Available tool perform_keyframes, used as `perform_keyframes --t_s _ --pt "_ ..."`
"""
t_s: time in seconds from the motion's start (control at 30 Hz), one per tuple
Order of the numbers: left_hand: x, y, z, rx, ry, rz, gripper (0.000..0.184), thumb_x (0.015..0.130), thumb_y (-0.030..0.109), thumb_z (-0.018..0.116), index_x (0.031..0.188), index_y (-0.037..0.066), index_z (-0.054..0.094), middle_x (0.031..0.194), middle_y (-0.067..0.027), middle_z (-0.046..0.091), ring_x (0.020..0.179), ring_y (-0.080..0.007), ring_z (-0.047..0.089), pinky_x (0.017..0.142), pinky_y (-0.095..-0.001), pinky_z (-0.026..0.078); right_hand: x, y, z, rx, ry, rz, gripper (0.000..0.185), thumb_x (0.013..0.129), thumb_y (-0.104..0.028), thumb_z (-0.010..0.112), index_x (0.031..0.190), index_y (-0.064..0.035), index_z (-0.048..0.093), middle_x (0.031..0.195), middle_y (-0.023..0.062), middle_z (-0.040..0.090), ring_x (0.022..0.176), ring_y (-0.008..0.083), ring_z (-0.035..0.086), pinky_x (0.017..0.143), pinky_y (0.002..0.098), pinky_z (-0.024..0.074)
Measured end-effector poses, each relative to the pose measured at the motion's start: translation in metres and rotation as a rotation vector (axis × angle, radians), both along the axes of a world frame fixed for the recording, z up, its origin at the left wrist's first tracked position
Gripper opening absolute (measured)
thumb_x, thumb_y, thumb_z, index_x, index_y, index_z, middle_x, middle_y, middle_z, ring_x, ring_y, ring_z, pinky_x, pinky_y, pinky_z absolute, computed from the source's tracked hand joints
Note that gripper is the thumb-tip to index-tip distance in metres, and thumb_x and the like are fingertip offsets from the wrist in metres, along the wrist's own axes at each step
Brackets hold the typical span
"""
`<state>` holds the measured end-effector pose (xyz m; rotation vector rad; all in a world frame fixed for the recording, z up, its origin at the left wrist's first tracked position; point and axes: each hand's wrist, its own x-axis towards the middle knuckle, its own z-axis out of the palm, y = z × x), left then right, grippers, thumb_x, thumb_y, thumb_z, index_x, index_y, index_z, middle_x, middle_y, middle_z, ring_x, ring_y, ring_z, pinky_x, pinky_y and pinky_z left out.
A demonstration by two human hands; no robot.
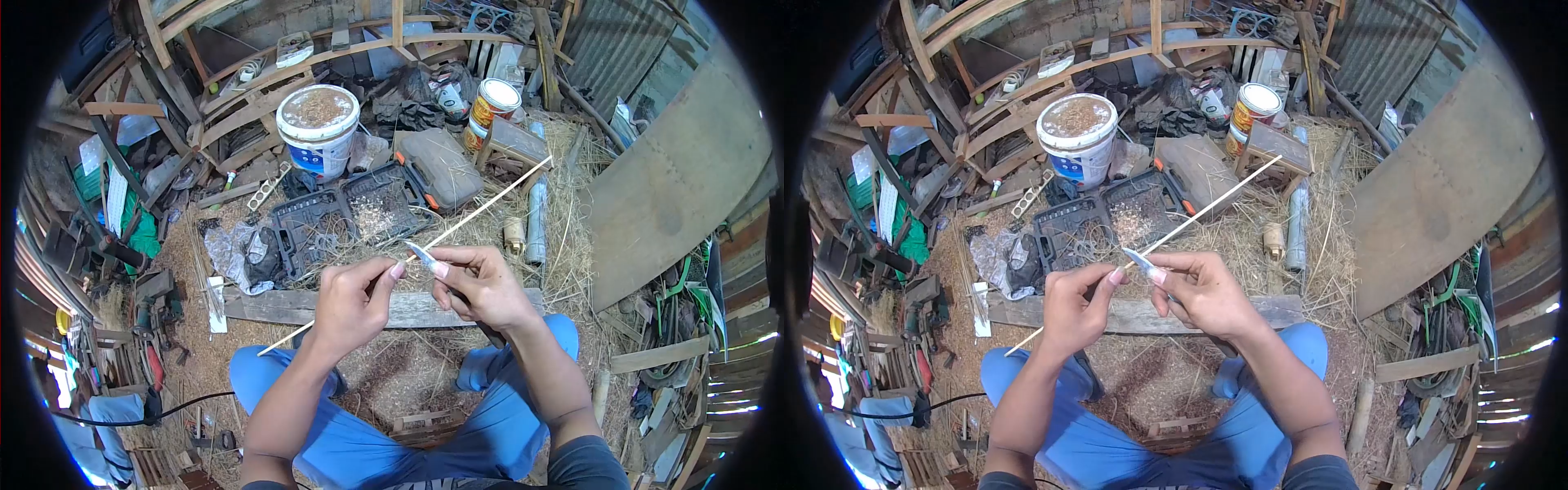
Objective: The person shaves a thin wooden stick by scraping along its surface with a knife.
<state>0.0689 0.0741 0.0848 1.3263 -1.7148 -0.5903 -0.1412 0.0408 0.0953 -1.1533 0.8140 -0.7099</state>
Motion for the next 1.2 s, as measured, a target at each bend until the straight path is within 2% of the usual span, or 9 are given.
perform_keyframes --t_s 0.43,0.53,0.6,0.67,0.73,0.83,0.97,1.13,1.2 --pt "-0.002 -0.011 -0.002 0.001 -0.033 -0.009 0.013 0.095 0.009 0.067 0.092 -0.002 0.075 0.070 -0.0138 0.070 0.055 -0.0125 0.062 0.053 -0.0282 0.045 -0.005 -0.010 -0.003 -0.055 0.087 -0.048 0.032 0.105 -0.011 0.053 0.133 0.0011 0.063 0.068 0.0010 0.060 0.048 0.0008 0.039 0.042 0.0202 0.0276" --pt "0.002 -0.013 -0.008 0.000 -0.024 0.015 0.013 0.095 0.009 0.067 0.092 -0.001 0.075 0.069 -0.0128 0.070 0.054 -0.0110 0.060 0.052 -0.0275 0.043 -0.019 -0.020 0.000 -0.093 0.161 -0.169 0.032 0.105 -0.011 0.052 0.133 -0.0002 0.063 0.067 0.0010 0.059 0.048 0.0013 0.041 0.041 0.0203 0.0284" --pt "0.005 -0.015 -0.010 -0.016 0.009 0.029 0.014 0.095 0.010 0.067 0.091 0.000 0.075 0.068 -0.0121 0.070 0.053 -0.0100 0.058 0.051 -0.0272 0.042 -0.040 -0.034 0.008 -0.136 0.008 -0.350 0.029 0.105 -0.012 0.053 0.130 0.0004 0.063 0.061 0.0004 0.054 0.044 0.0030 0.039 0.039 0.0208 0.0278" --pt "0.005 -0.017 -0.007 0.070 0.012 0.055 0.016 0.096 0.012 0.066 0.090 0.000 0.076 0.067 -0.0111 0.069 0.052 -0.0078 0.056 0.050 -0.0267 0.041 -0.039 -0.035 0.009 -0.121 0.003 -0.343 0.030 0.106 -0.010 0.051 0.131 0.0011 0.062 0.060 -0.0006 0.051 0.043 0.0037 0.038 0.038 0.0219 0.0284" --pt "0.006 -0.021 -0.006 0.113 -0.043 0.050 0.018 0.097 0.014 0.066 0.091 0.000 0.076 0.065 -0.0090 0.068 0.052 -0.0066 0.055 0.050 -0.0264 0.041 -0.023 -0.030 -0.006 -0.070 0.077 -0.188 0.033 0.105 -0.010 0.052 0.135 -0.0002 0.061 0.066 0.0009 0.059 0.045 0.0021 0.041 0.039 0.0207 0.0294" --pt "0.001 -0.025 -0.007 0.151 -0.063 0.042 0.016 0.096 0.012 0.067 0.092 -0.001 0.075 0.064 -0.0067 0.066 0.054 -0.0055 0.055 0.051 -0.0253 0.042 -0.004 -0.026 -0.016 -0.022 0.051 -0.055 0.032 0.105 -0.012 0.053 0.134 0.0000 0.061 0.067 -0.0001 0.059 0.046 0.0011 0.038 0.041 0.0205 0.0282" --pt "-0.008 -0.029 -0.013 0.097 0.088 0.017 0.011 0.094 0.008 0.069 0.095 -0.002 0.075 0.062 -0.0047 0.064 0.055 -0.0045 0.055 0.051 -0.0241 0.042 0.002 -0.028 -0.017 0.034 0.044 0.034 0.030 0.105 -0.013 0.054 0.131 0.0000 0.063 0.066 -0.0009 0.058 0.047 0.0006 0.038 0.042 0.0206 0.0262" --pt "-0.003 -0.032 -0.015 0.054 0.061 0.007 0.011 0.093 0.007 0.071 0.097 -0.002 0.075 0.064 -0.0051 0.066 0.057 -0.0042 0.056 0.052 -0.0238 0.043 -0.013 -0.043 -0.010 -0.019 0.038 -0.048 0.028 0.106 -0.014 0.052 0.127 -0.0025 0.067 0.066 -0.0015 0.058 0.046 0.0005 0.037 0.041 0.0201 0.0253" --pt "-0.001 -0.032 -0.016 0.041 0.055 0.019 0.011 0.093 0.007 0.071 0.096 -0.002 0.075 0.065 -0.0054 0.067 0.057 -0.0042 0.056 0.052 -0.0241 0.043 -0.023 -0.050 -0.006 -0.050 0.028 -0.154 0.032 0.107 -0.015 0.050 0.133 0.0000 0.062 0.061 -0.0020 0.051 0.043 0.0022 0.036 0.038 0.0206 0.0261"
